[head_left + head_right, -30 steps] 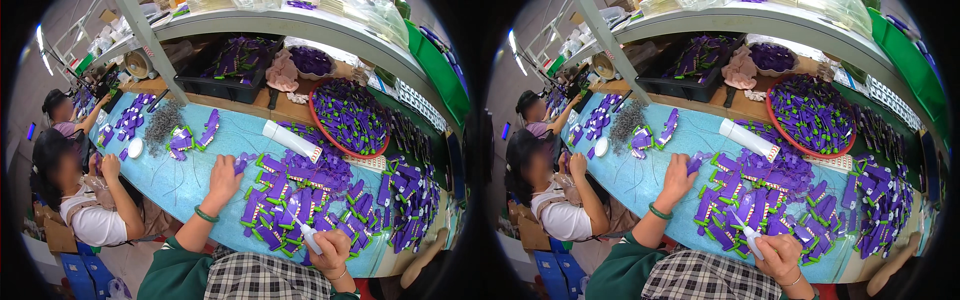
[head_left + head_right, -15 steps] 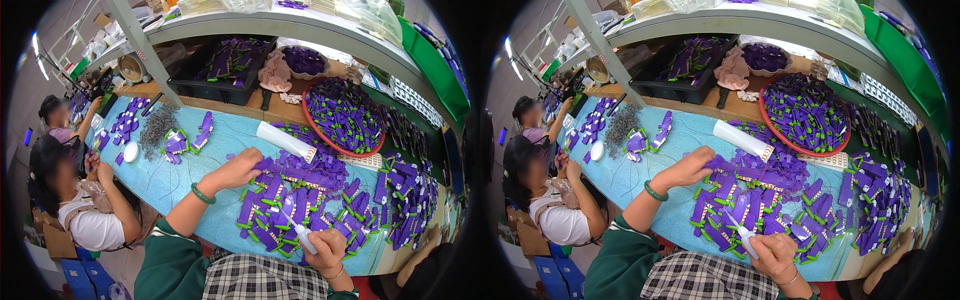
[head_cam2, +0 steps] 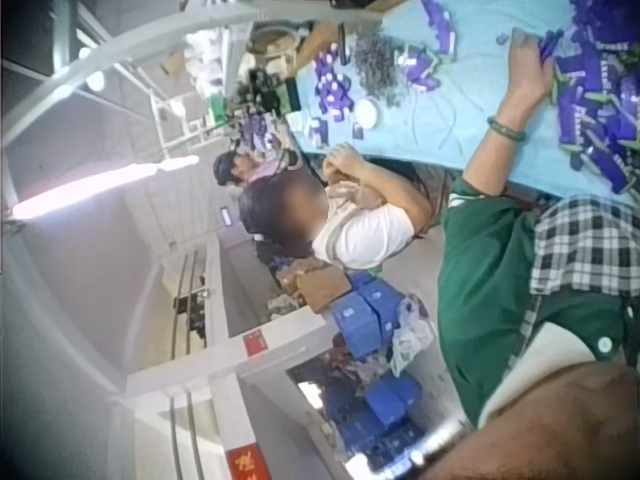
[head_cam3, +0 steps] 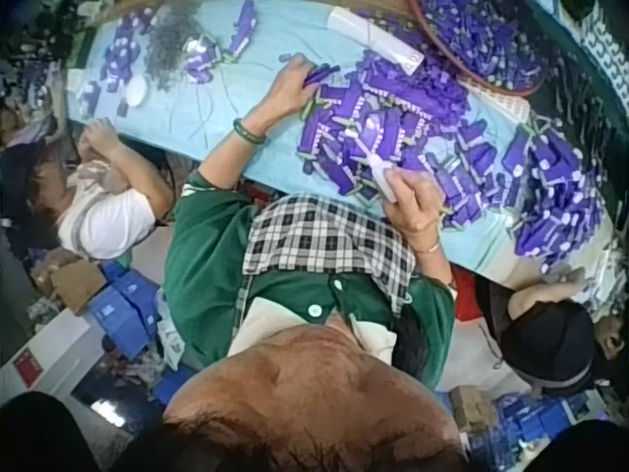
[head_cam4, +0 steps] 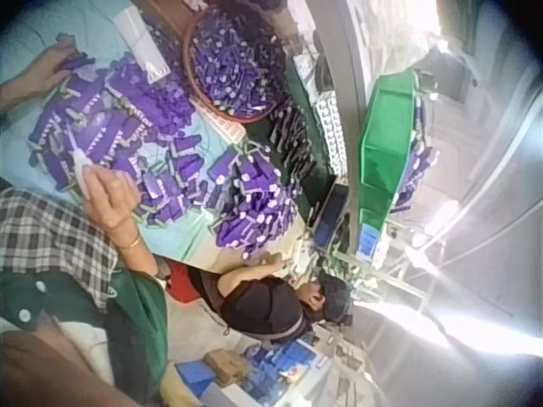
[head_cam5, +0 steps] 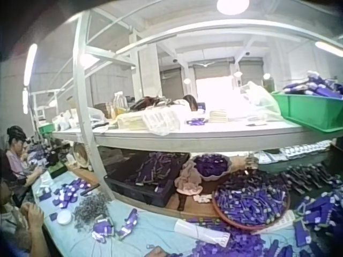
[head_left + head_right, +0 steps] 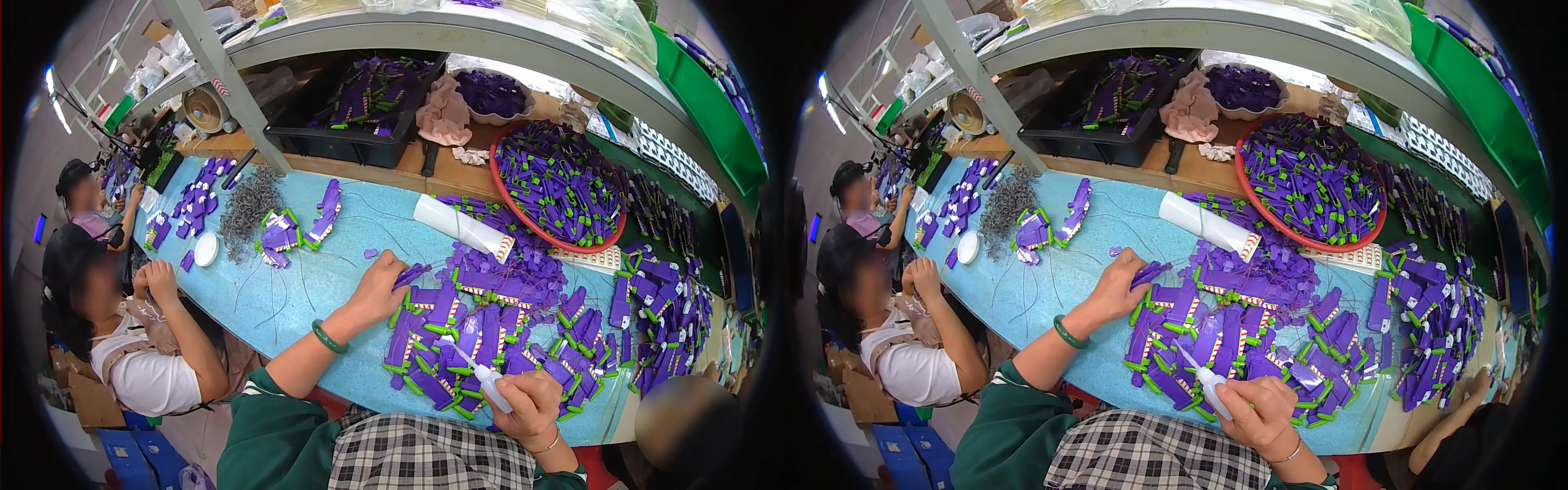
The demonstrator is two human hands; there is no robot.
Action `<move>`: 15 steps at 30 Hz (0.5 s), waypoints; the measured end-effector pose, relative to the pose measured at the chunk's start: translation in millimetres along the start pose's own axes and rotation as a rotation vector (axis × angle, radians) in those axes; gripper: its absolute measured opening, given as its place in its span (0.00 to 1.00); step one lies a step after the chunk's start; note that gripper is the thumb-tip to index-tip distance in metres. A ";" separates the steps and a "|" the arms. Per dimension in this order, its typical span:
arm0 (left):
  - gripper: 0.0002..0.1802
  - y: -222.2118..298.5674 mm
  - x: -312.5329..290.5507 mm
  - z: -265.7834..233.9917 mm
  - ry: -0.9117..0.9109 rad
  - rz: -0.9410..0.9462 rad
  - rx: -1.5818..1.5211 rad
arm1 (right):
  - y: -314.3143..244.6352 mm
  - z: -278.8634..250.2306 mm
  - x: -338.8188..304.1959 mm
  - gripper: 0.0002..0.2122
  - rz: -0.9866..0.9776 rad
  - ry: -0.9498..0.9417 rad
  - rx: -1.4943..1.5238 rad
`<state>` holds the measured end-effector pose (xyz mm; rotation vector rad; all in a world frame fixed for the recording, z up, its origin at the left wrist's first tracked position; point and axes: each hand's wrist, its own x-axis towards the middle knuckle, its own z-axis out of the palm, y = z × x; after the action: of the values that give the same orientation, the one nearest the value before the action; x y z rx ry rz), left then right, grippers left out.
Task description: The person applies glue from a white tube to small purple and green plastic components on a light blue table. They repeatedly pick up a component, apply adhesive, and place it back down among a large pile of similar parts. Other workers are visible in the background performing similar tasks.
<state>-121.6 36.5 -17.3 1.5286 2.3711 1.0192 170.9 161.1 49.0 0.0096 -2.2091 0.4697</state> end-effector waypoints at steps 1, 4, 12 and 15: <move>0.21 3.7 -2.4 0.3 0.028 0.018 0.040 | -0.7 0.2 0.5 0.21 -0.003 -0.002 0.000; 0.15 28.2 -16.4 -9.9 0.144 -0.151 -0.132 | -3.3 -0.1 2.1 0.20 -0.013 -0.004 -0.002; 0.15 89.9 -57.7 3.6 -0.180 -0.415 -1.563 | -8.6 3.0 9.2 0.20 -0.016 0.008 0.017; 0.14 92.4 -67.8 22.1 -0.313 -0.446 -1.605 | -10.5 3.6 10.9 0.20 0.012 0.001 -0.024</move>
<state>-9.7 12.5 6.1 0.4141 0.8669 1.6328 163.1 151.8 58.6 -0.0166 -2.2150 0.4499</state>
